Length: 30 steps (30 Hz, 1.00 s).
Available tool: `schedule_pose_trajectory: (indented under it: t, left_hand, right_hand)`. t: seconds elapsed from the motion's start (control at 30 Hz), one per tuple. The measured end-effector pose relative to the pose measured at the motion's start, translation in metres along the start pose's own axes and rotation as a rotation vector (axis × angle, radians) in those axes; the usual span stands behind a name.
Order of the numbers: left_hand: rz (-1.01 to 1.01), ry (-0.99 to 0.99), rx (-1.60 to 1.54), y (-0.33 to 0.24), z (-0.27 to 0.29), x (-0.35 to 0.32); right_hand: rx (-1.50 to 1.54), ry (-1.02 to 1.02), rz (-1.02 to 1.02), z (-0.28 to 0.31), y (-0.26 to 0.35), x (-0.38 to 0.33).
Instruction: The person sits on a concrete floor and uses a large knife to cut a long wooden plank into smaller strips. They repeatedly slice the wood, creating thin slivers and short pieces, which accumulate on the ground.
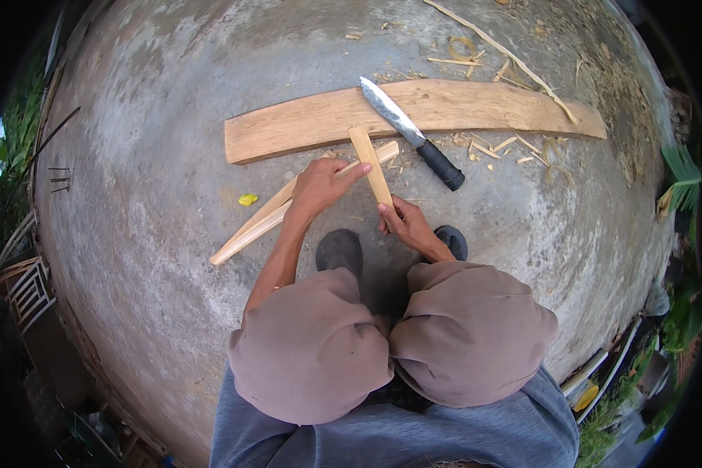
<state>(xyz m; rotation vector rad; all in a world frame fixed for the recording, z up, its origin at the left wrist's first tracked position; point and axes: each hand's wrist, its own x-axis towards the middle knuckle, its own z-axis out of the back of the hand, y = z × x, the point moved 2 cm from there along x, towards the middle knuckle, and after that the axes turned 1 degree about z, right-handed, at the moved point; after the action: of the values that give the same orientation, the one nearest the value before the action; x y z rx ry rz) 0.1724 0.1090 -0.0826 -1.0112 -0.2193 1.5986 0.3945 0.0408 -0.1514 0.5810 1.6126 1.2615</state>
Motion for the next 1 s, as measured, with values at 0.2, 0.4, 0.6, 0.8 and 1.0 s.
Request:
schedule_pose_trajectory:
  t: [0.2,0.4,0.6,0.8,1.0]
  left_hand:
    - [-0.025,0.033,0.068,-0.010,0.008,-0.003]
    - [-0.057,0.162,0.152,-0.025,0.000,-0.005]
    - [-0.114,0.276,0.084,-0.013,-0.019,0.001]
    - [-0.108,0.294,0.154,-0.017,-0.022,0.000]
    - [-0.083,0.174,0.178,-0.001,-0.031,0.002]
  right_hand:
    - [0.012,0.101,-0.103,0.024,-0.017,0.008]
    - [0.321,-0.069,-0.002,0.014,0.007,0.006]
    - [0.363,0.166,-0.224,0.014,0.022,0.013]
    - [0.378,0.120,-0.246,0.012,0.010,0.011]
    - [0.550,-0.169,-0.201,0.010,0.005,0.014]
